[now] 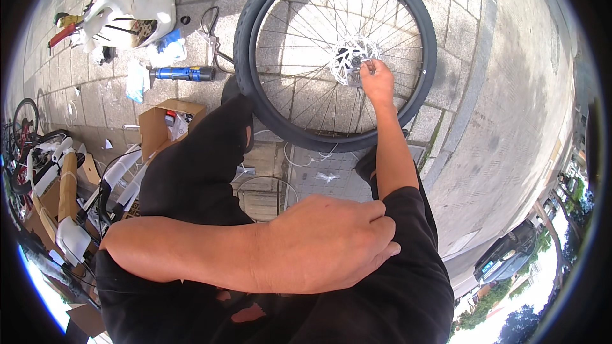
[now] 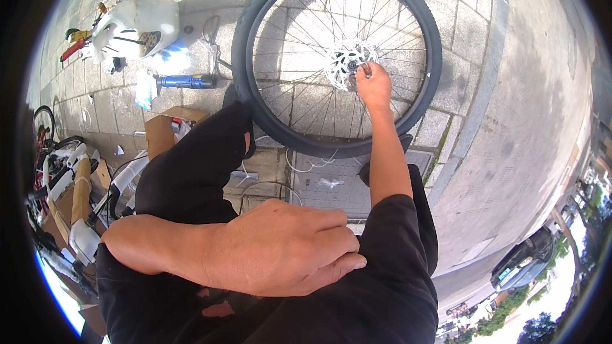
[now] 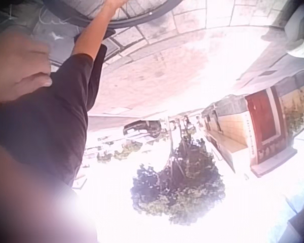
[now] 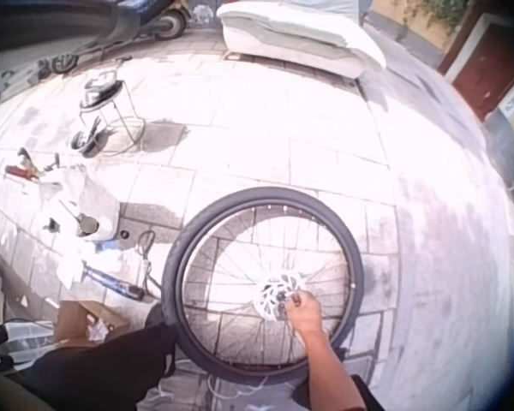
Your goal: The person sits on the ground and works on a bicycle wheel, repeatedly threading and adjusting a white cable or wire through the hub area. They handle the wheel and cable by hand, occasionally reaching into a nearby box for small parts.
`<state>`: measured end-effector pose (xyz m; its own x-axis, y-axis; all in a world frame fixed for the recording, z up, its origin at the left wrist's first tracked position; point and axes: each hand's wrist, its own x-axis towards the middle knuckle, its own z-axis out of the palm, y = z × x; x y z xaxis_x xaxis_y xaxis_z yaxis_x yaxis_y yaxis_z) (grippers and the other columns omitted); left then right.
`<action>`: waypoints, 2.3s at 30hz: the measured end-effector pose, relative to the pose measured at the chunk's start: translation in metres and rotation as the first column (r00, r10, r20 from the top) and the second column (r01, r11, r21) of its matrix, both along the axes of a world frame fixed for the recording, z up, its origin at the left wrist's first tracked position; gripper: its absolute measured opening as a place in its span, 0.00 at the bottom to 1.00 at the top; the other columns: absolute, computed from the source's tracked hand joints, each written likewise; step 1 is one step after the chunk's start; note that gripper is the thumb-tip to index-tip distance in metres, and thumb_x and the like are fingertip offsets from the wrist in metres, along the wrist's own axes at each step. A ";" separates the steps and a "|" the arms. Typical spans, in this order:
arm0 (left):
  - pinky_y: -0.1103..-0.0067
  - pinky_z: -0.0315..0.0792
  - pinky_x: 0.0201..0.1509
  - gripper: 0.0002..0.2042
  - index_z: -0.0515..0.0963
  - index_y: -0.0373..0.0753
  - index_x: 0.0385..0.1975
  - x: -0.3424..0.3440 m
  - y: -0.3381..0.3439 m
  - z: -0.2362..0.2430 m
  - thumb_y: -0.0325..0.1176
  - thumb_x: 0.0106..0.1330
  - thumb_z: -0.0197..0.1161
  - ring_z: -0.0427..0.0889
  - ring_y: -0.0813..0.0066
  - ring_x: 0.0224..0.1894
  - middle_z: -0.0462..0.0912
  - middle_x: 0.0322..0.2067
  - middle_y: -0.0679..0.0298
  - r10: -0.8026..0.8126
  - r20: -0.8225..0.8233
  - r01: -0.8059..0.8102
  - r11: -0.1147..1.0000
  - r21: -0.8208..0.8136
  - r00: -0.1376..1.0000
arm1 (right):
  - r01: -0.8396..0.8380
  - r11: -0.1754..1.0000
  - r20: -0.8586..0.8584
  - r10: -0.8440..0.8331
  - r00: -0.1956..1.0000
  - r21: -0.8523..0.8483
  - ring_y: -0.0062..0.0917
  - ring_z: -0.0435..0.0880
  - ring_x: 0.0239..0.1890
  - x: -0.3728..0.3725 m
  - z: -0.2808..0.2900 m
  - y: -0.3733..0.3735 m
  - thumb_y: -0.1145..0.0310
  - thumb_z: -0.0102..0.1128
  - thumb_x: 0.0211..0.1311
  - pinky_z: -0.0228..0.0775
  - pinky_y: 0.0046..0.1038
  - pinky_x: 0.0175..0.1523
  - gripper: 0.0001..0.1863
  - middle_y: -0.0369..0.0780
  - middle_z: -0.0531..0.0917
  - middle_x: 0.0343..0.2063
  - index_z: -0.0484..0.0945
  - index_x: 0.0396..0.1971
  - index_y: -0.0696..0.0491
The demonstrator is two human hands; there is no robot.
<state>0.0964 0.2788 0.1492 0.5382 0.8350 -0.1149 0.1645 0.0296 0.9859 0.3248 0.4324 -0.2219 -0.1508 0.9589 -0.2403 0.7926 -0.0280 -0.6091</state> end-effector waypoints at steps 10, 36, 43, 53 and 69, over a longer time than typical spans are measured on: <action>0.67 0.78 0.31 0.11 0.79 0.36 0.38 0.008 -0.003 -0.004 0.38 0.75 0.65 0.84 0.60 0.29 0.80 0.30 0.59 0.057 0.118 -0.032 0.979 -0.202 0.991 | -0.188 0.982 0.324 0.176 0.930 0.005 0.48 0.87 0.36 -0.006 -0.001 0.009 0.52 0.59 0.71 0.78 0.45 0.49 0.20 0.49 0.87 0.32 0.84 0.37 0.56; 0.68 0.68 0.68 0.38 0.68 0.25 0.66 0.001 0.042 -0.016 0.60 0.78 0.48 0.75 0.64 0.60 0.76 0.59 0.50 0.838 0.343 -0.239 0.469 -0.850 0.424 | -0.548 0.814 -0.370 0.577 0.728 0.192 0.28 0.90 0.40 -0.054 0.353 -0.060 0.83 0.67 0.53 0.83 0.27 0.44 0.17 0.40 0.87 0.40 0.88 0.44 0.56; 0.70 0.75 0.60 0.27 0.75 0.30 0.57 -0.003 0.041 -0.015 0.52 0.78 0.57 0.78 0.69 0.54 0.79 0.52 0.58 0.792 0.292 -0.281 0.494 -0.822 0.536 | -0.399 0.917 -0.517 0.351 0.781 0.020 0.14 0.83 0.33 -0.054 0.346 -0.053 0.82 0.68 0.59 0.74 0.19 0.35 0.09 0.35 0.85 0.36 0.86 0.40 0.58; 0.84 0.70 0.25 0.15 0.79 0.35 0.40 -0.036 0.058 0.006 0.44 0.77 0.63 0.84 0.79 0.34 0.80 0.33 0.67 0.662 0.288 -0.408 0.688 -0.600 0.692 | -0.244 0.787 -0.424 0.533 0.732 0.567 0.08 0.73 0.27 -0.077 0.350 -0.020 0.81 0.73 0.60 0.60 0.15 0.28 0.11 0.34 0.84 0.33 0.89 0.44 0.57; 0.86 0.64 0.21 0.20 0.82 0.32 0.48 -0.052 0.065 0.003 0.47 0.78 0.60 0.79 0.83 0.26 0.79 0.33 0.69 0.797 0.078 -0.730 0.584 -0.355 0.599 | -0.132 0.986 -0.741 0.167 0.651 0.106 0.03 0.68 0.23 -0.085 0.318 -0.002 0.81 0.69 0.64 0.55 0.13 0.26 0.07 0.26 0.79 0.22 0.87 0.42 0.60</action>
